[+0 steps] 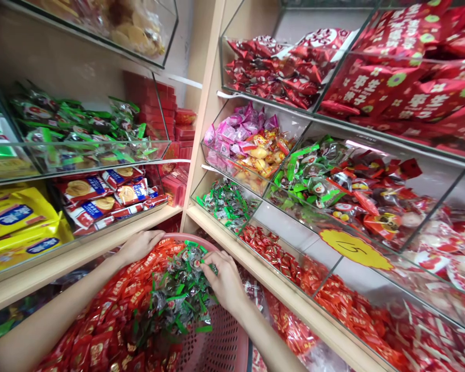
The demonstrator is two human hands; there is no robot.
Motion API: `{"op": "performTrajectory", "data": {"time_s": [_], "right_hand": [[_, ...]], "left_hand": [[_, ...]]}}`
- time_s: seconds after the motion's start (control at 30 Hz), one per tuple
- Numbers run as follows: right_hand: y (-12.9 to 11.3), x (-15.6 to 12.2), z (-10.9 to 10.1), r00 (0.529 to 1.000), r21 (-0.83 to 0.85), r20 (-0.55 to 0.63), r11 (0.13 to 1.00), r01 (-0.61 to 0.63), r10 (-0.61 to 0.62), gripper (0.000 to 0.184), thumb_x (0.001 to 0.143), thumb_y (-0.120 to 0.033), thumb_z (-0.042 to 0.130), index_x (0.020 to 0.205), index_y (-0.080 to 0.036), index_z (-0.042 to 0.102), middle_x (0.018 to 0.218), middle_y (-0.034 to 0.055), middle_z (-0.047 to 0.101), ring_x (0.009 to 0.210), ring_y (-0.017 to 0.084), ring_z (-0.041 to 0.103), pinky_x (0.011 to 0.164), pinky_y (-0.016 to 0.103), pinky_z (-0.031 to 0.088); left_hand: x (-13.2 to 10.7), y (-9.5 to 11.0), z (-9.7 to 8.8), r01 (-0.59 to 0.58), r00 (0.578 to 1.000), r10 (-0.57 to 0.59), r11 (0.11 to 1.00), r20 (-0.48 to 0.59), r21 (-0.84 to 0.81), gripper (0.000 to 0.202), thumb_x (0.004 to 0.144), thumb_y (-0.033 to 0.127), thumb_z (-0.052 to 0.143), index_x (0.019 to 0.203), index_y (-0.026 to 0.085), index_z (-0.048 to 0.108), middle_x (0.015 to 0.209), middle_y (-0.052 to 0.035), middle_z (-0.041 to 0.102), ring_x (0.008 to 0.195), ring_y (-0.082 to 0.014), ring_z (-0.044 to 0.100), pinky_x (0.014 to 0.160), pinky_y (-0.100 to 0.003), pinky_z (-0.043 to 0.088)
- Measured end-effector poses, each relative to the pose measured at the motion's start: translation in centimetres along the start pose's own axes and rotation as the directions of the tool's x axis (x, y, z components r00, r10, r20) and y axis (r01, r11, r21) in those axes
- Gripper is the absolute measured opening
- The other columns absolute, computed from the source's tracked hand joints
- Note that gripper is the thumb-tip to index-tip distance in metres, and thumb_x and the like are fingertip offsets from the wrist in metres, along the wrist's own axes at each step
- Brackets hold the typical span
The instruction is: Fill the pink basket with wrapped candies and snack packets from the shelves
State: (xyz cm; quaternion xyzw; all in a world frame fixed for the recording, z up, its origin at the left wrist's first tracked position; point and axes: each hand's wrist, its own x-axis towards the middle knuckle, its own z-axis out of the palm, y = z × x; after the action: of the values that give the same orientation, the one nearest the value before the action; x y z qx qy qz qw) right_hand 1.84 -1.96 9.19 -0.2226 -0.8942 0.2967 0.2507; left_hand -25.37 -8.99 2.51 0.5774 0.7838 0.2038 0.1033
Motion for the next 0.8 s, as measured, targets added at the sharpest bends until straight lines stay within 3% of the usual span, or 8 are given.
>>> {"op": "performTrajectory", "data": {"time_s": [0.23,0.5,0.67,0.8], "right_hand": [[1.2,0.8,1.4,0.997,-0.099,0.019,0.993,0.071,-0.069,0.011,0.085,-0.019,0.046,0.076,-0.022,0.050,0.084,0.0002,0.060,0.083,0.016,0.055,0.079,0.032,0.039],[2.6,0.2,2.5,0.995,-0.219,-0.005,0.971,0.092,-0.095,0.005,0.081,-0.023,0.053,0.087,-0.022,0.053,0.103,0.0044,0.056,0.094,0.019,0.051,0.080,0.035,0.040],[1.5,-0.3,1.4,0.991,-0.284,0.057,0.949,0.136,-0.125,0.019,0.081,-0.034,0.055,0.097,-0.023,0.054,0.104,0.0052,0.056,0.096,0.020,0.050,0.082,0.035,0.040],[0.3,2.7,-1.1,0.979,-0.350,0.070,0.914,0.203,-0.191,0.020,0.086,-0.036,0.045,0.097,-0.022,0.054,0.101,0.0045,0.057,0.097,0.018,0.049,0.085,0.033,0.038]], "left_hand": [[-0.1,0.1,-0.2,-0.003,1.000,0.003,1.000,0.006,0.006,0.051,0.088,0.047,0.016,0.106,0.026,0.059,0.106,-0.0056,0.066,0.097,-0.0241,0.060,0.083,-0.033,0.042],[-0.1,0.0,-0.1,0.009,1.000,-0.009,1.000,0.012,0.007,0.051,0.087,0.048,0.016,0.105,0.026,0.059,0.107,-0.0051,0.066,0.098,-0.0236,0.060,0.085,-0.033,0.042],[0.2,-0.2,0.2,0.007,1.000,-0.007,1.000,0.008,-0.016,0.049,0.087,0.047,0.018,0.106,0.027,0.059,0.110,-0.0041,0.064,0.102,-0.0230,0.058,0.088,-0.033,0.040],[0.3,-0.4,0.4,0.008,1.000,-0.008,1.000,0.009,-0.006,0.050,0.087,0.048,0.018,0.103,0.028,0.060,0.107,-0.0034,0.066,0.099,-0.0228,0.059,0.087,-0.033,0.040]]}}
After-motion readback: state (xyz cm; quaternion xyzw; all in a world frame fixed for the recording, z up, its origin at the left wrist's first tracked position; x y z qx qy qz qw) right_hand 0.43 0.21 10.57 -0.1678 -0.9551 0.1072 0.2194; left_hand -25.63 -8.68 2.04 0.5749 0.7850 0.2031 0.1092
